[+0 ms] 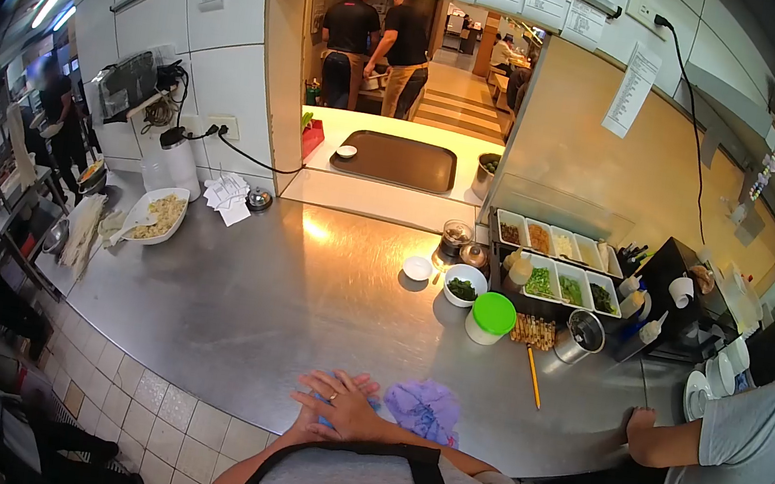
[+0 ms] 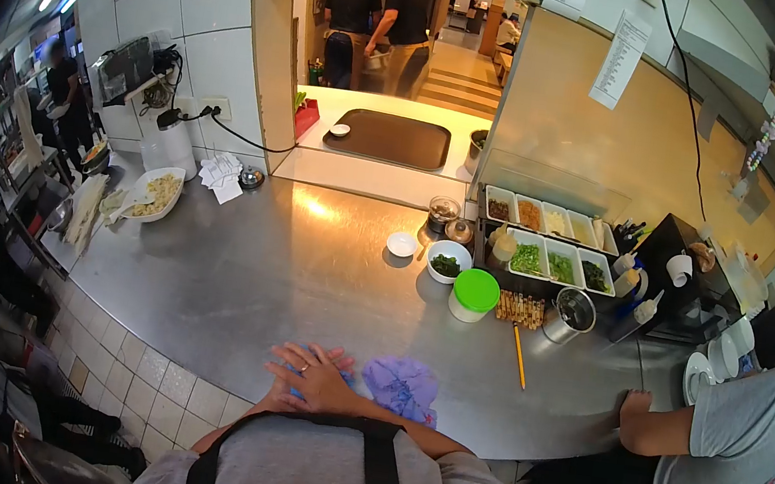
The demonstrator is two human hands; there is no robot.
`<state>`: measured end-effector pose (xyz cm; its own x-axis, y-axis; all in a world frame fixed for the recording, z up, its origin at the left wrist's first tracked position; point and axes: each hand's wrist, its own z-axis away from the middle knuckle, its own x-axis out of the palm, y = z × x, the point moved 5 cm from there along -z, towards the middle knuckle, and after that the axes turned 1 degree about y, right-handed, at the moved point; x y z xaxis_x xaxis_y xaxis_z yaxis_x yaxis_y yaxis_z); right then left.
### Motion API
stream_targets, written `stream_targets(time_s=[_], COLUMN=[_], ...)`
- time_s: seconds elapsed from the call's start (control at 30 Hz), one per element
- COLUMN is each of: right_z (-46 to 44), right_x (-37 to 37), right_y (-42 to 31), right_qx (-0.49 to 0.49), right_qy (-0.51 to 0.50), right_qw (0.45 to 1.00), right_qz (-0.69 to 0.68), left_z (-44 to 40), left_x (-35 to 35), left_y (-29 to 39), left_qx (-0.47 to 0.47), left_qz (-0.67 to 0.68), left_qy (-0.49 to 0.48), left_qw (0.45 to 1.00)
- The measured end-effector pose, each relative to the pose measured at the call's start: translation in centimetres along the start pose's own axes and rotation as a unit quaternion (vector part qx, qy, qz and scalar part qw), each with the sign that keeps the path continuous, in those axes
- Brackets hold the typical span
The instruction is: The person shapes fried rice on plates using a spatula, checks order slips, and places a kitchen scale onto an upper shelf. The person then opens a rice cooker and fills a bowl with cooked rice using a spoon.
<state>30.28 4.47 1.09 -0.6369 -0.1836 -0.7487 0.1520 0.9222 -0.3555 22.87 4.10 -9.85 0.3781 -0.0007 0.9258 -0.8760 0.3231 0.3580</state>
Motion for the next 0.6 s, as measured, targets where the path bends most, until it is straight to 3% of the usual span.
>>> stream_targets(time_s=[0.23, 0.33, 0.43, 0.53, 0.6], right_z=[1.1, 2.6, 3.8, 3.9, 4.0], right_x=[-0.8, -0.1, 0.8, 0.0, -0.8], right_y=[1.9, 4.3, 5.8, 5.9, 5.2], right_qx=[0.095, 0.17, 0.173, 0.18, 0.223], right_qy=[0.038, 0.053, 0.04, 0.008, -0.016], right_qw=[0.995, 0.984, 0.978, 0.971, 0.95], right_qz=[-0.008, -0.015, -0.112, -0.155, -0.217], left_z=[-1.2, 0.8, 0.8, 1.2, 1.5], left_x=[0.5, 5.3, 3.3, -0.1, -0.7], left_y=[-1.4, -0.7, -1.5, -1.2, -0.5], left_qx=[-0.087, -0.103, -0.133, -0.139, -0.104], left_qz=[0.053, -0.024, -0.12, -0.123, -0.148], left_qy=[0.023, 0.05, 0.063, 0.114, 0.155], left_qw=[0.995, 0.993, 0.982, 0.976, 0.971])
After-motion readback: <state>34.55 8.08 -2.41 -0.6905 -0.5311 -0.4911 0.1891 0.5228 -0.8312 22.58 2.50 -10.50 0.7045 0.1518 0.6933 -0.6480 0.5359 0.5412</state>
